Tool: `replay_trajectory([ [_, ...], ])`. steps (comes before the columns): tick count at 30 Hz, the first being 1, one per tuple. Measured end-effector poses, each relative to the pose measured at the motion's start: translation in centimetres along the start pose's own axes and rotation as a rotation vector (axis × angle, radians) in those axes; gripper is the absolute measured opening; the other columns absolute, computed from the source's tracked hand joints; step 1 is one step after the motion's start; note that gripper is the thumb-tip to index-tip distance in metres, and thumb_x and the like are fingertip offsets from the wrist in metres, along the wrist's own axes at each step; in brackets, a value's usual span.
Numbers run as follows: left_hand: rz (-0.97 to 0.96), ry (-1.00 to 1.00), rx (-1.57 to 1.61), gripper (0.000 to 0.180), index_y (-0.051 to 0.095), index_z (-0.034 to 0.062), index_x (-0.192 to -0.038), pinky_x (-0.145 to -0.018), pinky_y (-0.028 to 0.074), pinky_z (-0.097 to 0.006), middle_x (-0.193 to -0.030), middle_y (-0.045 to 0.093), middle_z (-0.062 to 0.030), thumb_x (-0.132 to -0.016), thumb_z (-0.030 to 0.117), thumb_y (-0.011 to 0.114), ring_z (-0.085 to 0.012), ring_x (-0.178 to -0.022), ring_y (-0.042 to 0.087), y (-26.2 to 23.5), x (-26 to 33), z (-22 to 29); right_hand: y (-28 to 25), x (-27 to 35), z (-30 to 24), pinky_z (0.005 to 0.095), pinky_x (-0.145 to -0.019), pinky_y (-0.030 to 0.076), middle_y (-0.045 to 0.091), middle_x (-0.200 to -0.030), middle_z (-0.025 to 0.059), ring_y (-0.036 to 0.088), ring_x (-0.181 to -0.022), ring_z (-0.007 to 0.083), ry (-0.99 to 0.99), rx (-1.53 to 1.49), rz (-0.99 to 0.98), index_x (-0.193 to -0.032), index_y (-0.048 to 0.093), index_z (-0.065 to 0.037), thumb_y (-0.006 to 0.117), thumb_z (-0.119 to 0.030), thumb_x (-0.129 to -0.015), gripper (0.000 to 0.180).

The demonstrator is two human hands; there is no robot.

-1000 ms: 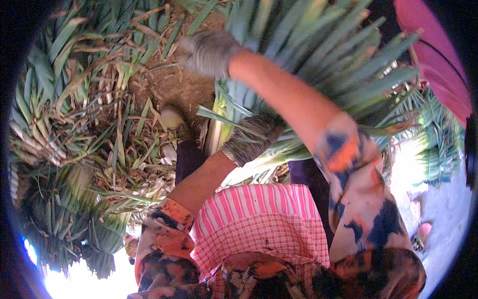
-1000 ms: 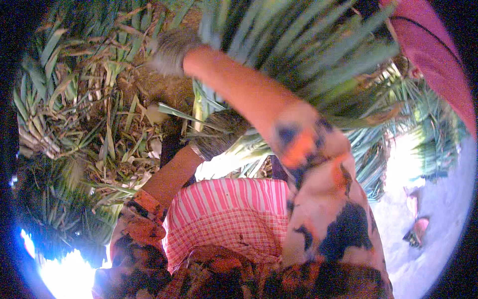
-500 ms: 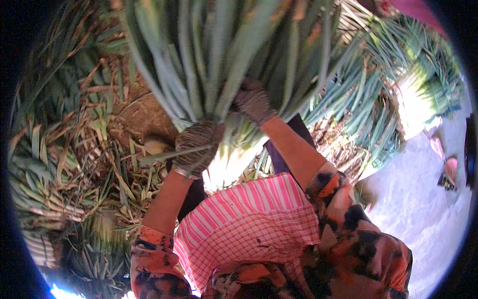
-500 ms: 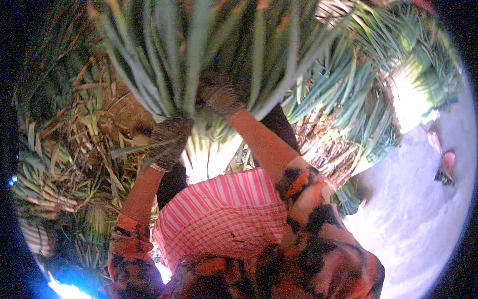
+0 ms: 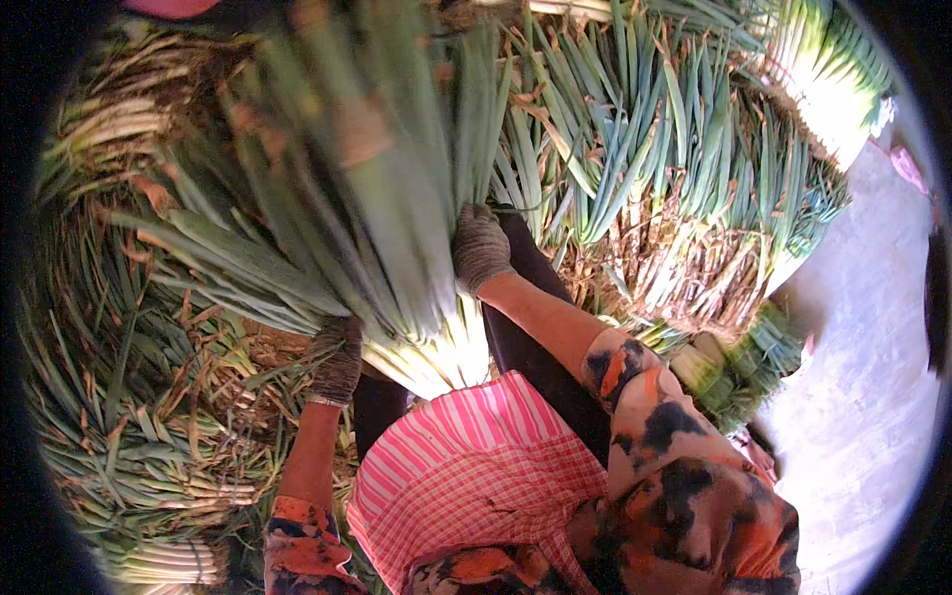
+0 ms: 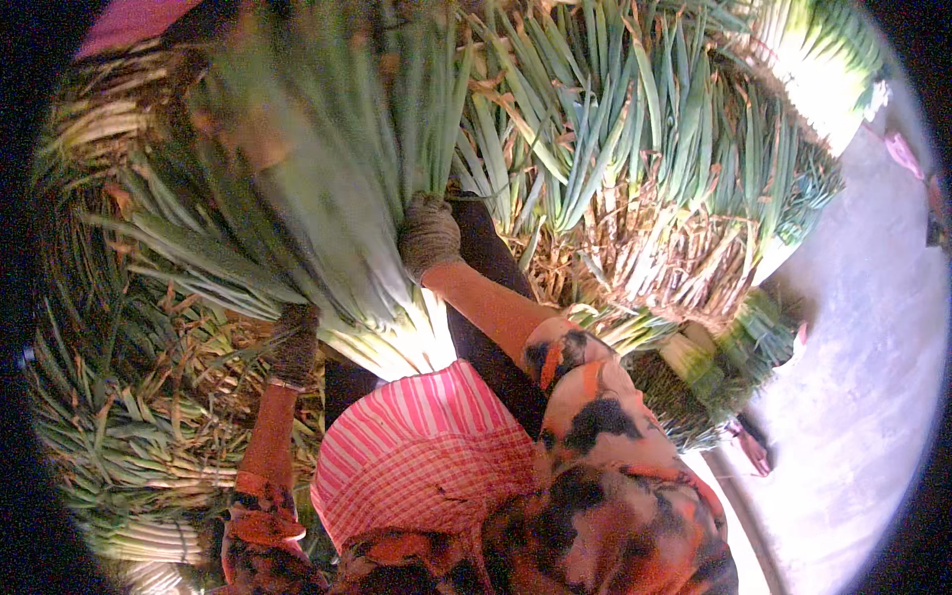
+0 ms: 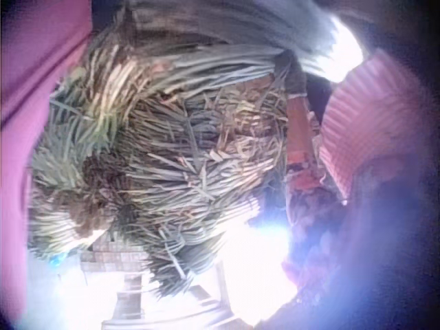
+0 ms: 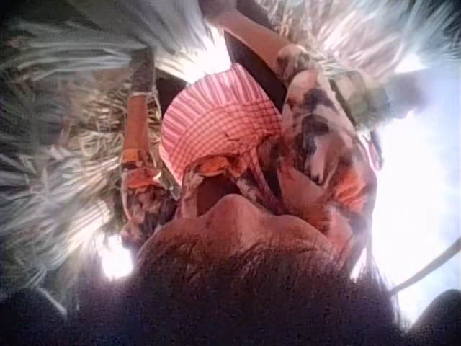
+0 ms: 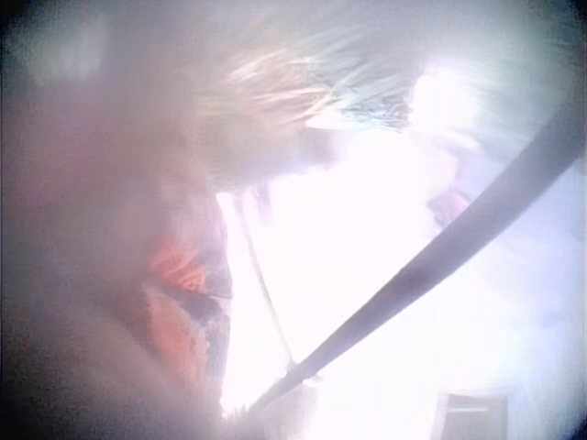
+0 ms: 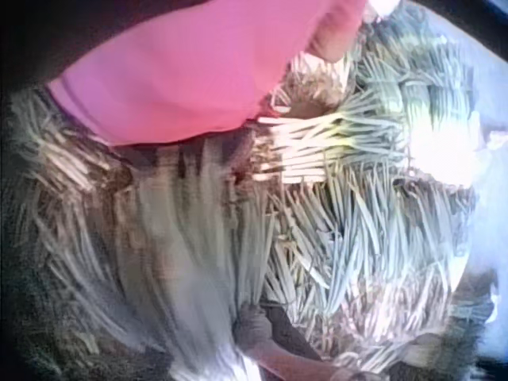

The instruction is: The person gathers a large bunch of leeks, wraps a green plastic tie around the base of the stalks, and pulls the tie tight to secure the bundle.

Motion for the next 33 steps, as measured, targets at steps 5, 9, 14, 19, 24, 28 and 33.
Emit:
replay_trajectory([
  [5, -0.110, -0.182, 0.151, 0.024, 0.061, 0.0012, -0.083, -0.066, 0.043, -0.034, -0.075, 0.060, -0.0114, -0.089, 0.023, 0.052, -0.0219, -0.072, 0.057, 0.6, 0.8, -2.3, -4.6, 0.8, 4.3, 0.0407, -0.093, 0.040, 0.043, -0.124, 0.0195, 0.043, -0.113, 0.0367, -0.221, -0.303, 0.053, -0.121, 0.045, -0.003, 0.054, -0.011, -0.073, 0.050],
  [9, -0.098, 0.147, -0.231, 0.028, 0.060, 0.0000, -0.087, -0.071, 0.042, -0.035, -0.075, 0.060, -0.0105, -0.090, 0.025, 0.049, -0.0208, -0.073, 0.054, -0.3, 0.4, 0.5, -3.8, -2.3, 10.8, 0.0399, -0.091, 0.041, 0.049, -0.119, 0.0212, 0.046, -0.113, 0.0344, -0.102, -0.195, -0.036, -0.120, 0.046, -0.004, 0.051, -0.019, -0.078, 0.046],
  [14, -0.288, -0.413, 0.257, 0.037, 0.059, -0.0015, -0.084, -0.071, 0.043, -0.040, -0.078, 0.061, -0.0147, -0.091, 0.033, 0.046, -0.0288, -0.074, 0.055, 0.0, 1.2, -2.1, -0.3, -2.6, 12.0, 0.0387, -0.080, 0.048, 0.058, -0.109, 0.0171, 0.060, -0.096, 0.0287, -0.160, 0.079, -0.644, -0.108, 0.056, -0.005, 0.050, -0.024, -0.080, 0.034],
  [19, -0.258, -0.206, -0.061, 0.034, 0.060, -0.0011, -0.085, -0.071, 0.043, -0.039, -0.081, 0.062, -0.0157, -0.091, 0.029, 0.046, -0.0321, -0.077, 0.056, 1.1, 1.8, -3.0, 0.1, 0.7, 8.6, 0.0302, -0.048, 0.043, 0.058, -0.070, 0.0105, 0.055, -0.059, 0.0190, -0.201, -1.028, -0.622, -0.083, 0.057, -0.002, 0.048, -0.019, -0.088, 0.020],
  [24, -0.211, -0.188, 0.160, 0.025, 0.061, -0.0011, -0.086, -0.071, 0.045, -0.037, -0.082, 0.062, -0.0156, -0.089, 0.020, 0.050, -0.0305, -0.077, 0.058, -1.9, 0.3, -0.3, -2.0, 7.9, 0.9, 0.0263, -0.042, 0.033, 0.046, -0.057, 0.0035, 0.042, -0.045, 0.0131, 0.016, -1.157, -0.715, -0.080, 0.052, -0.003, 0.051, -0.022, -0.086, 0.019],
  [28, -0.132, -0.056, 0.415, 0.020, 0.060, 0.0001, -0.084, -0.069, 0.044, -0.037, -0.079, 0.060, -0.0163, -0.087, 0.018, 0.051, -0.0296, -0.074, 0.057, -1.6, 0.6, -0.8, -2.3, 10.2, -4.7, 0.0358, -0.066, 0.043, 0.052, -0.083, 0.0150, 0.051, -0.077, 0.0264, -0.388, -0.549, -0.444, -0.087, 0.053, 0.001, 0.055, -0.015, -0.072, 0.022],
  [33, -0.132, -0.125, 0.614, 0.018, 0.059, 0.0006, -0.079, -0.064, 0.043, -0.034, -0.072, 0.058, -0.0122, -0.085, 0.016, 0.053, -0.0230, -0.068, 0.056, -3.7, 2.2, -3.3, 1.2, 9.6, -12.5, 0.0402, -0.075, 0.045, 0.056, -0.098, 0.0223, 0.055, -0.090, 0.0321, -0.754, 0.073, -0.018, -0.098, 0.054, 0.005, 0.045, -0.011, -0.077, 0.028],
])
Point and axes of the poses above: each hand's wrist, its own x-axis away from the middle knuckle, its own y-axis out of the palm, z = x × y, the point moved 9 cm from there along -x, towards the middle knuckle
